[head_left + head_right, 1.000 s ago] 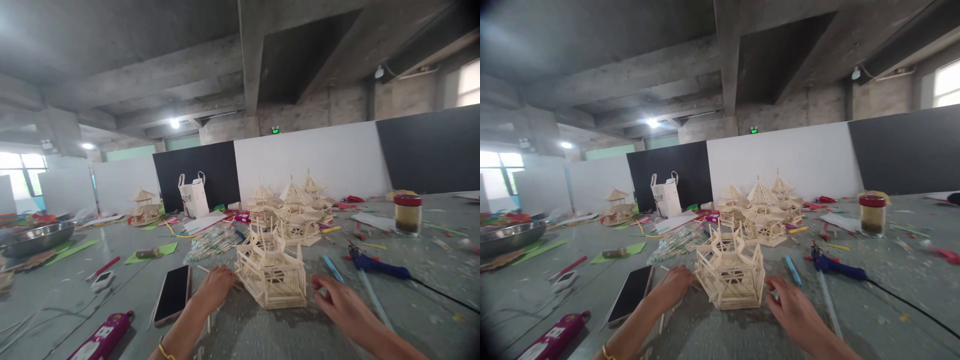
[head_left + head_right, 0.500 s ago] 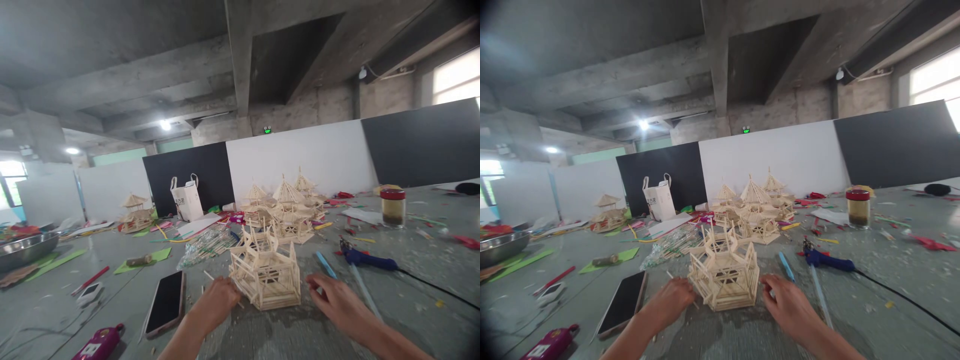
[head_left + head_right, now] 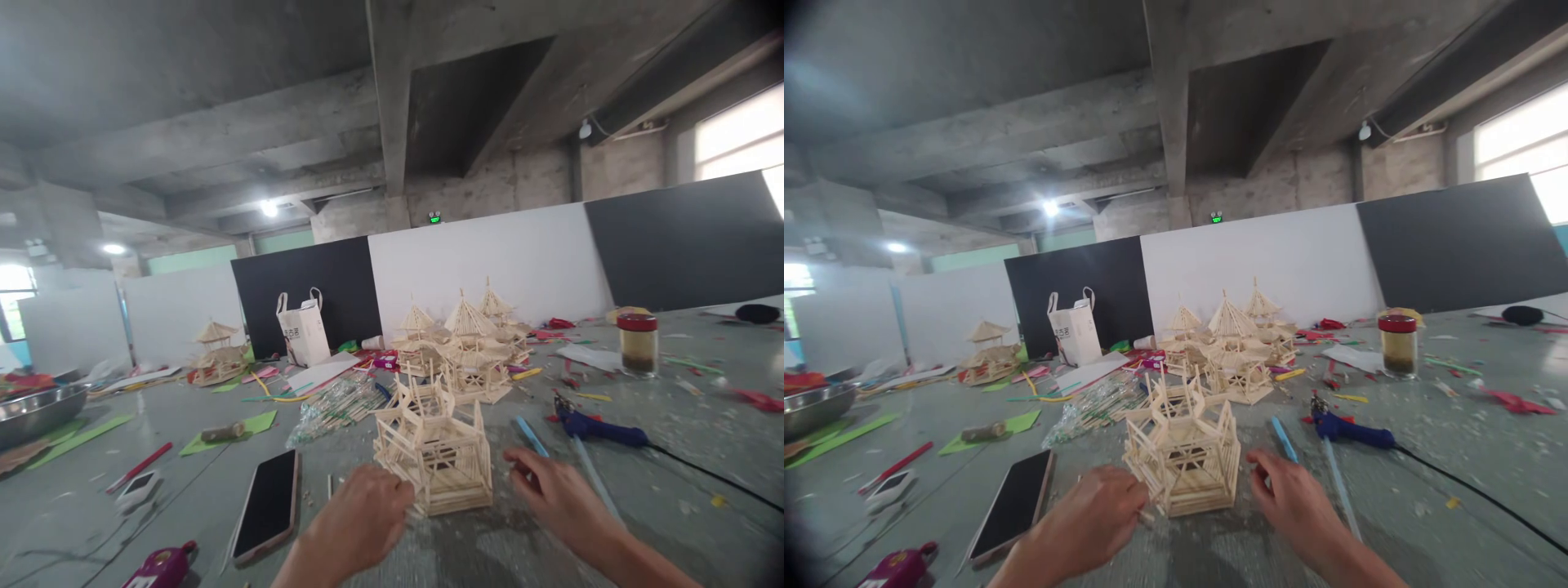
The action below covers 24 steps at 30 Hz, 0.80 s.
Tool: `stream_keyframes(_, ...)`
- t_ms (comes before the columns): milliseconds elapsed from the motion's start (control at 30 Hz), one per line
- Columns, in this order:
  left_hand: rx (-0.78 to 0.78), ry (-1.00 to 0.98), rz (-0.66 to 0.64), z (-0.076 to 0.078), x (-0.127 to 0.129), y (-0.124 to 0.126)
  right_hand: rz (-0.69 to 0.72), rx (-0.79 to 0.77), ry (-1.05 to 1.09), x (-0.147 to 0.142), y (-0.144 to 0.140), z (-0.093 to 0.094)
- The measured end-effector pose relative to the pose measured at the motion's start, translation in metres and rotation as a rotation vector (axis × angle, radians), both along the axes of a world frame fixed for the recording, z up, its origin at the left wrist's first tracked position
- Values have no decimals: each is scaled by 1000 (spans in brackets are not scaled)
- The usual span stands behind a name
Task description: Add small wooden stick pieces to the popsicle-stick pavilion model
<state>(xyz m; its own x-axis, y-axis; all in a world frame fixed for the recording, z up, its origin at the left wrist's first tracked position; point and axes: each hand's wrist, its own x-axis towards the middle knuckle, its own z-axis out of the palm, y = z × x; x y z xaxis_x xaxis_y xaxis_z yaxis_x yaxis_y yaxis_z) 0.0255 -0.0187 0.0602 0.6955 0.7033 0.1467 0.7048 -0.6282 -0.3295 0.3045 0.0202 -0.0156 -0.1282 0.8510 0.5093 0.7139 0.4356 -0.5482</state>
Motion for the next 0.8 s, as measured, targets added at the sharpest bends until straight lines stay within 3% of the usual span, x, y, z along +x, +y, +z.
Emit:
stream_keyframes(167, -29, -293, -116, 23, 3, -23, -26, 36, 115, 2, -2, 7)
stream_keyframes(333, -201, -962, -362, 29, 4, -43, -9, 93, 232, 4, -10, 13)
stream_keyframes(433, -459, -1357, -424, 25, 13, -46, 75, 158, 239, 4, -23, 21)
stream_keyframes(533, -631, -1590, -402, 16, 28, -44, 296, 212, 227, 2, -42, 29)
stream_keyframes(633, -647, -1719, -337, 4, 42, -41, 450, 207, 170, -3, -58, 33)
stream_keyframes(800, -641, -1789, -287, -12, 52, -35, 443, 169, 11, -16, -67, 38)
